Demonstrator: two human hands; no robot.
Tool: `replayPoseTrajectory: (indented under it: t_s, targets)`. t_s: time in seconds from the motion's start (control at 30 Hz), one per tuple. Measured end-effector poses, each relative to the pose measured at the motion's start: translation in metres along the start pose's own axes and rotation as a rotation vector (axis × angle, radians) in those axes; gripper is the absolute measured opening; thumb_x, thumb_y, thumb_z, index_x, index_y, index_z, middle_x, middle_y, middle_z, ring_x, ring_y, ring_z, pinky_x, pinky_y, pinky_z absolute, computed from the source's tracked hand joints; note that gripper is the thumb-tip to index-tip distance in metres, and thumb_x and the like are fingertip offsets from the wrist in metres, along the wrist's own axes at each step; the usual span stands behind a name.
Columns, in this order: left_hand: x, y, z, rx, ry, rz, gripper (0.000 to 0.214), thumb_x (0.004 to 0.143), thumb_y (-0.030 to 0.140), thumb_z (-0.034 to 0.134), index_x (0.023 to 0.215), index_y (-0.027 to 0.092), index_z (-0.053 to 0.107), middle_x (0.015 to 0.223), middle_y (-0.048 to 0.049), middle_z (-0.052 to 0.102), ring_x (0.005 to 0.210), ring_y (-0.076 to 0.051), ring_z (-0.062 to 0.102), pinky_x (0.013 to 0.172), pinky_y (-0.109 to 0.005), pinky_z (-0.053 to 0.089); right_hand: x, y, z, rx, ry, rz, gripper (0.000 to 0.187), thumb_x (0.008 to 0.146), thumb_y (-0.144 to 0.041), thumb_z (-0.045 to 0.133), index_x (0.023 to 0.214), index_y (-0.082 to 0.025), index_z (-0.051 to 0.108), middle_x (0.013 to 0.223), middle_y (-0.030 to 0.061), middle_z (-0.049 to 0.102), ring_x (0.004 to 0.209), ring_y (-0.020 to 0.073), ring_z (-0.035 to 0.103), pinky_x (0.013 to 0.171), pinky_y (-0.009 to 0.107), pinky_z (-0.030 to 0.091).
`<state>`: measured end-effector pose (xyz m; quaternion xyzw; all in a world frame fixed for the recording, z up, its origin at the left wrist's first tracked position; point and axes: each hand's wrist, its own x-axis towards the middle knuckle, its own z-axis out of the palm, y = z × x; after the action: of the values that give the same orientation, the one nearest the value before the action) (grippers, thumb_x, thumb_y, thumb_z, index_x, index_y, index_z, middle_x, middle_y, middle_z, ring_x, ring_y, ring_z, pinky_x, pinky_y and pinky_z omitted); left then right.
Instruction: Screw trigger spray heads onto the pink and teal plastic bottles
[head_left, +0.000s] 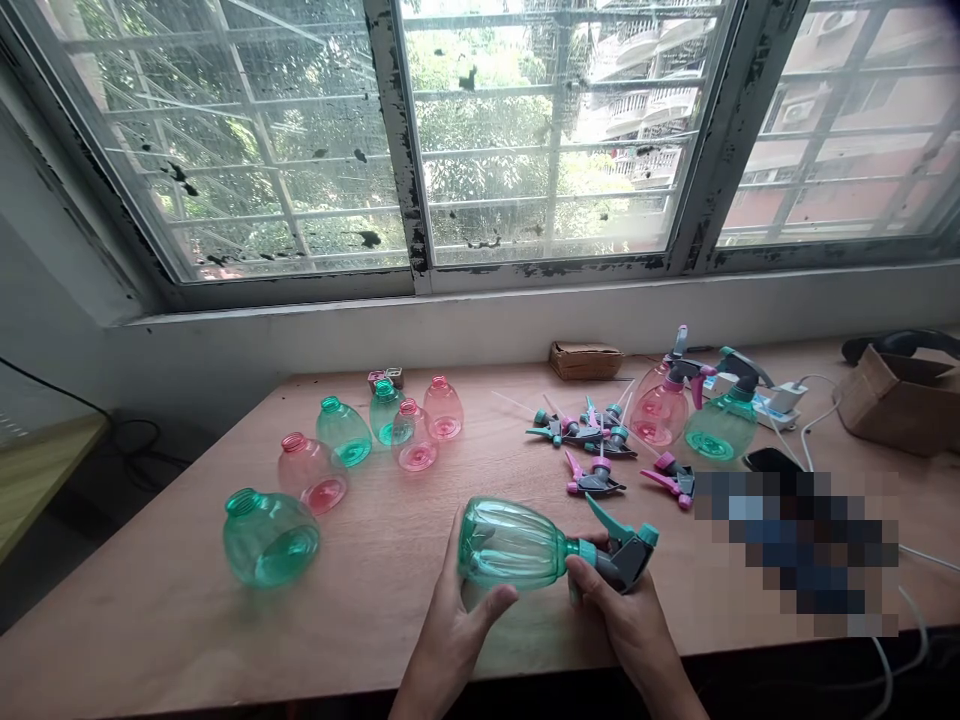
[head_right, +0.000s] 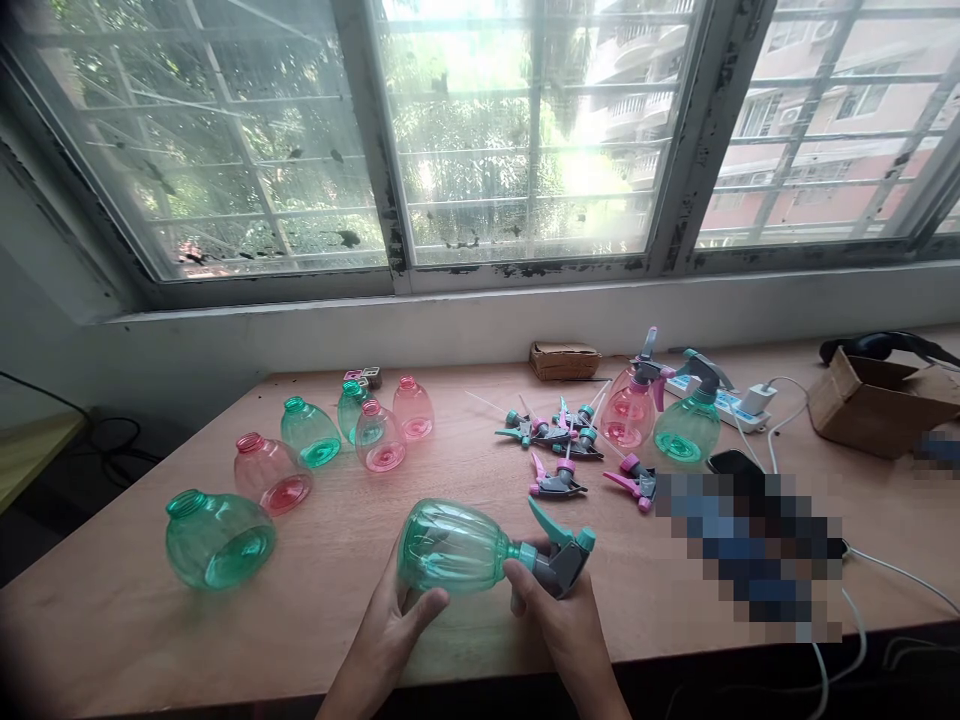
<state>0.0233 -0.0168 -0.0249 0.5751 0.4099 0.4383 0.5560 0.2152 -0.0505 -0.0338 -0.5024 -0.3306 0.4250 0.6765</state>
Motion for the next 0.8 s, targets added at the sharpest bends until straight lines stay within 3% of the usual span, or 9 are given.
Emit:
replayPoseTrajectory:
  t_s: [0.1, 0.27, 0.47, 0.63, 0.8]
  targets:
    - [0.0007, 0.0031, 0.0001, 0.001, -0.011, -0.001, 0.079, 0.087, 0.043, 0.07, 0.155, 0.027, 0.034, 0.157, -0.0099, 0.047, 0.148, -0.034, 0.035, 0.122, -0.05, 0.03, 0.0013, 0.0015, -0.0019, -0.014, 0.0, -0.005, 0.036, 0.073, -0.048, 0.084, 0.088, -0.02, 0.066, 0.05, -0.0043, 0.063, 0.045, 0.0136, 0.055, 0.052, 0.026, 0.043]
    - [0.0018, 0.0041, 0.0026, 0.042, 0.022, 0.008, 0.088, 0.081, 0.038, 0.079, 0.155, 0.029, 0.032, 0.162, -0.0075, 0.039, 0.153, -0.03, 0.027, 0.126, -0.046, 0.022, 0.0035, 0.0043, -0.0049, -0.009, -0.031, -0.028, 0.031, 0.078, -0.046, 0.08, 0.088, -0.022, 0.064, 0.051, -0.0057, 0.062, 0.046, 0.013, 0.054, 0.056, 0.027, 0.044]
    - [0.0013, 0.0047, 0.0011, -0.021, -0.02, 0.003, 0.077, 0.089, 0.043, 0.069, 0.155, 0.029, 0.032, 0.159, -0.008, 0.044, 0.147, -0.033, 0.038, 0.122, -0.048, 0.031, 0.0007, 0.0023, -0.0019, -0.009, -0.02, 0.003, 0.036, 0.074, -0.048, 0.083, 0.089, -0.02, 0.065, 0.05, -0.005, 0.062, 0.046, 0.0133, 0.054, 0.053, 0.026, 0.043]
    - [0.0, 0.0057, 0.0031, 0.045, 0.034, 0.02, 0.087, 0.081, 0.037, 0.079, 0.154, 0.03, 0.033, 0.163, -0.0058, 0.037, 0.152, -0.032, 0.029, 0.124, -0.048, 0.026, 0.0019, 0.0037, -0.0015, 0.013, 0.016, -0.041, 0.035, 0.074, -0.049, 0.083, 0.084, -0.021, 0.065, 0.05, -0.0055, 0.061, 0.046, 0.0122, 0.053, 0.055, 0.026, 0.043]
    - [0.0, 0.0048, 0.0031, 0.039, 0.054, -0.012, 0.09, 0.079, 0.042, 0.079, 0.154, 0.025, 0.033, 0.158, -0.0115, 0.044, 0.15, -0.034, 0.032, 0.124, -0.05, 0.024, 0.0006, 0.0007, -0.001, 0.001, 0.014, -0.003, 0.037, 0.07, -0.048, 0.085, 0.086, -0.021, 0.067, 0.051, -0.0047, 0.062, 0.047, 0.0132, 0.055, 0.053, 0.025, 0.044]
